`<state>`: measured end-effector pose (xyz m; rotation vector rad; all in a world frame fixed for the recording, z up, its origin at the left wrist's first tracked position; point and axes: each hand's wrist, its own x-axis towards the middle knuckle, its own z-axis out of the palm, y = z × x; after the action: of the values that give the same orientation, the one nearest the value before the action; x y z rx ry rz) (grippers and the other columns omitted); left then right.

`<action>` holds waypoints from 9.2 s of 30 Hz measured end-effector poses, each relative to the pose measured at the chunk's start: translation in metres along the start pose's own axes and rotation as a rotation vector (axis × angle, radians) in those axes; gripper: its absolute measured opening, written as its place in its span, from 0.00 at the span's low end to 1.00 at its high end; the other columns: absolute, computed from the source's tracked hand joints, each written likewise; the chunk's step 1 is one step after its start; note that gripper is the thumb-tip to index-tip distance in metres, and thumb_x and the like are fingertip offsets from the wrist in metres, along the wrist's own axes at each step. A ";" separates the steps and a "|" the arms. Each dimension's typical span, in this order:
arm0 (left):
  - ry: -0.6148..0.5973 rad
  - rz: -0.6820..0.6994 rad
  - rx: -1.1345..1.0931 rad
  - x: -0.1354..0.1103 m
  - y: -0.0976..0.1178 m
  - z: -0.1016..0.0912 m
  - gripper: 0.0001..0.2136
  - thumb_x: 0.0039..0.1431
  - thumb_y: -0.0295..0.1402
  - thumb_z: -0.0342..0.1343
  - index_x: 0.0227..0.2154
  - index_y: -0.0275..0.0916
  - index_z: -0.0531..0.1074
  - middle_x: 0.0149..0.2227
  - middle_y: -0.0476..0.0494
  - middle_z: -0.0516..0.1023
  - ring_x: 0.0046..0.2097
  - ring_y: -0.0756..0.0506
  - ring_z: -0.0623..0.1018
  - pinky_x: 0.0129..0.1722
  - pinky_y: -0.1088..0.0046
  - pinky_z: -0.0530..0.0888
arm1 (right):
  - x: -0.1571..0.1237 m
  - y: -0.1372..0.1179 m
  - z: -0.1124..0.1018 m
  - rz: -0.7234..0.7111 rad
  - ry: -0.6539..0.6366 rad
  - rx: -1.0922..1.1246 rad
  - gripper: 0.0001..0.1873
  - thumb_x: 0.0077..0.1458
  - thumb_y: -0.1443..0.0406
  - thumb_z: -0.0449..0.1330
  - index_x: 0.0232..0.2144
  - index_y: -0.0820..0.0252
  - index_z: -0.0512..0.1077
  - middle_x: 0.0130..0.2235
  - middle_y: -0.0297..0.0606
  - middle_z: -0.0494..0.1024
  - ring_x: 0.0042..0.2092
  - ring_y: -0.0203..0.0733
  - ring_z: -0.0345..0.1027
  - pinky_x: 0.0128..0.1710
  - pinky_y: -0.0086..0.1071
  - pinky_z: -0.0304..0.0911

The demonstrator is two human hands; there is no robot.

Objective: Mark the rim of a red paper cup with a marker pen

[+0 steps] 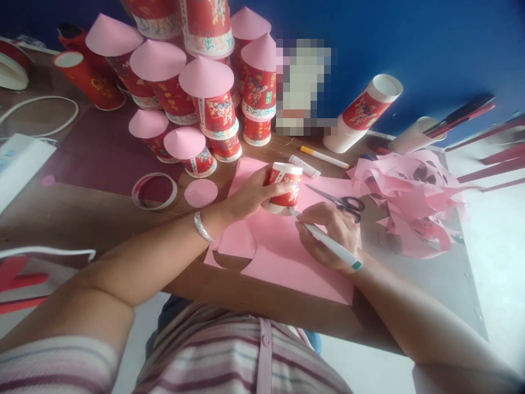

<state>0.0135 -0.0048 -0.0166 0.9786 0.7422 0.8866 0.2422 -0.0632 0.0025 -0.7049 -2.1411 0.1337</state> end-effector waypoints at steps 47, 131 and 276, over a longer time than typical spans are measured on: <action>0.023 -0.002 -0.017 0.003 -0.010 -0.003 0.36 0.54 0.51 0.86 0.58 0.40 0.79 0.54 0.38 0.86 0.50 0.41 0.87 0.42 0.68 0.87 | 0.003 -0.001 0.003 -0.037 0.017 0.019 0.17 0.70 0.76 0.66 0.54 0.51 0.77 0.37 0.32 0.88 0.32 0.41 0.84 0.32 0.33 0.77; -0.008 0.038 0.030 0.002 -0.009 -0.004 0.35 0.58 0.54 0.84 0.58 0.40 0.79 0.55 0.37 0.87 0.49 0.42 0.87 0.44 0.69 0.85 | 0.003 -0.004 0.002 -0.023 0.019 -0.086 0.17 0.67 0.76 0.66 0.50 0.49 0.77 0.35 0.29 0.88 0.30 0.41 0.84 0.29 0.33 0.78; -0.019 0.041 0.038 0.002 -0.010 -0.006 0.33 0.59 0.53 0.84 0.56 0.40 0.77 0.54 0.38 0.88 0.48 0.41 0.89 0.48 0.62 0.89 | 0.002 -0.004 0.002 -0.007 0.041 -0.029 0.17 0.66 0.78 0.63 0.45 0.48 0.71 0.32 0.28 0.81 0.28 0.40 0.77 0.27 0.35 0.73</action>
<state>0.0123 -0.0032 -0.0279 1.0382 0.7271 0.9006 0.2376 -0.0654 0.0037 -0.7108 -2.1098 0.0841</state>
